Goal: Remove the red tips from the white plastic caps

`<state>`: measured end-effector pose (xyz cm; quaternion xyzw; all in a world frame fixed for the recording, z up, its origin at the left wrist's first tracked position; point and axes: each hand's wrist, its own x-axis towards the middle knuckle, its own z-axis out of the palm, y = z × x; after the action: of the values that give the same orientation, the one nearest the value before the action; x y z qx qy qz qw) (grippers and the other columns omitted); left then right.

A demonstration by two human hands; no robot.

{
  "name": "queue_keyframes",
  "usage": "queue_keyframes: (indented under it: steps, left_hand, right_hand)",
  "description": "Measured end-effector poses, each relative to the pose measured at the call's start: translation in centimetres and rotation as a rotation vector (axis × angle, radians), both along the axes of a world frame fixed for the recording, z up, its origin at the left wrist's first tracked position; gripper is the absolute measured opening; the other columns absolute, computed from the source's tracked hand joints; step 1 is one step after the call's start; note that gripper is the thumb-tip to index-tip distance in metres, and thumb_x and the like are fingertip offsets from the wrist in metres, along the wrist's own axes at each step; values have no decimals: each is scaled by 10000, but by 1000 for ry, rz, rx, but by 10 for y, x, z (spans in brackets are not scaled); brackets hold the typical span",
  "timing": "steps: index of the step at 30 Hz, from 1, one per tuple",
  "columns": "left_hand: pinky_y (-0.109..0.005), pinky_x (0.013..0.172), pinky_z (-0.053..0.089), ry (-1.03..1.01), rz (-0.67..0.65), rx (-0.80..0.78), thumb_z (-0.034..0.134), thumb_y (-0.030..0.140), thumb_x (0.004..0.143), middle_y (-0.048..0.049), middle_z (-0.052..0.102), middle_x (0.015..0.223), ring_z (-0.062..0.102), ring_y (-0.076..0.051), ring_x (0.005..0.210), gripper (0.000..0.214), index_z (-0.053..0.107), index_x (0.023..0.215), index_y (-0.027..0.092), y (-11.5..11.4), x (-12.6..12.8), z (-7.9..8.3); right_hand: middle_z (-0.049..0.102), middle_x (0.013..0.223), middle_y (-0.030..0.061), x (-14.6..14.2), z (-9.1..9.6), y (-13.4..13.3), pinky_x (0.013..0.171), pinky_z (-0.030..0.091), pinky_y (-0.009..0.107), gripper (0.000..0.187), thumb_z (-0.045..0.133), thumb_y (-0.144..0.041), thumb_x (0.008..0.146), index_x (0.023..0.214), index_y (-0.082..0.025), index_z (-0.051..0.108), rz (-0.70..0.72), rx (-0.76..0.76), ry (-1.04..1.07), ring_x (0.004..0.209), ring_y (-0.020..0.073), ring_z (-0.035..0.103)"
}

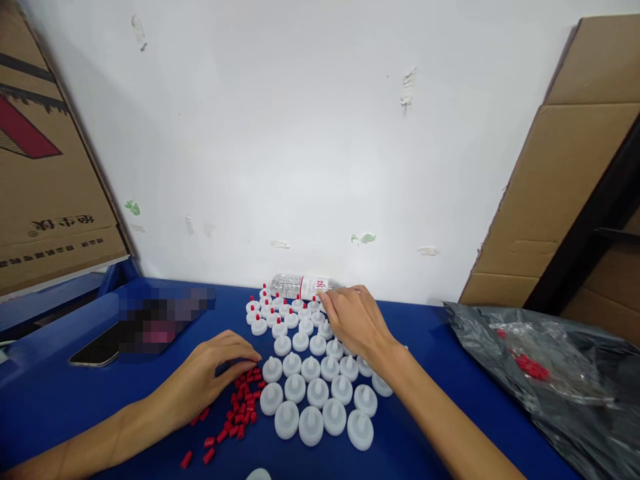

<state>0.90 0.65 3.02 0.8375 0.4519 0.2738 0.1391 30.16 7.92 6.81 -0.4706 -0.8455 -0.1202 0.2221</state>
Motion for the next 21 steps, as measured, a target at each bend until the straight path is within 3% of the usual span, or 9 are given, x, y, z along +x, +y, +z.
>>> queue_keyframes:
  steps: [7, 10, 14, 17, 21]
  left_hand:
    - [-336, 920, 539, 51, -12, -43, 540, 217, 1046, -46, 746, 1089, 663, -228, 1045, 251, 781, 1104, 260, -4, 3, 2]
    - [-356, 942, 525, 58, -10, -67, 476, 231, 1077, -50, 739, 1102, 648, -232, 1056, 297, 767, 1133, 256, -4, 3, 4]
    - [-374, 960, 513, 44, -9, -66, 438, 228, 1085, -51, 740, 1095, 646, -237, 1057, 320, 754, 1134, 248, -4, 3, 5]
    - [-380, 977, 502, -28, 48, -20, 410, 289, 1106, -52, 721, 1124, 641, -236, 1076, 308, 694, 1219, 248, -7, 3, 8]
    - [-379, 974, 491, -123, 97, 29, 449, 375, 1099, -44, 681, 1141, 621, -232, 1077, 275, 583, 1303, 249, -14, 5, 14]
  right_hand:
    - [735, 923, 63, -7, 7, -9, 791, 444, 363, 195, 548, -345, 1066, 1005, -196, 659, 38, 125, 25, 781, 230, 674]
    - [723, 976, 66, -14, 7, -16, 718, 444, 346, 174, 660, -362, 1010, 1035, -191, 640, 101, 151, -4, 761, 222, 668]
    - [705, 1031, 69, -27, 11, -27, 598, 405, 308, 99, 596, -258, 1038, 1099, -181, 611, 187, 162, -33, 694, 179, 650]
    - [699, 1061, 62, -37, 15, -36, 574, 399, 296, 92, 572, -227, 1050, 1131, -189, 593, 292, 164, -76, 763, 180, 672]
    - [689, 942, 12, -53, 13, -51, 594, 426, 309, 69, 635, -210, 1021, 1053, -191, 576, 459, 176, -164, 790, 179, 666]
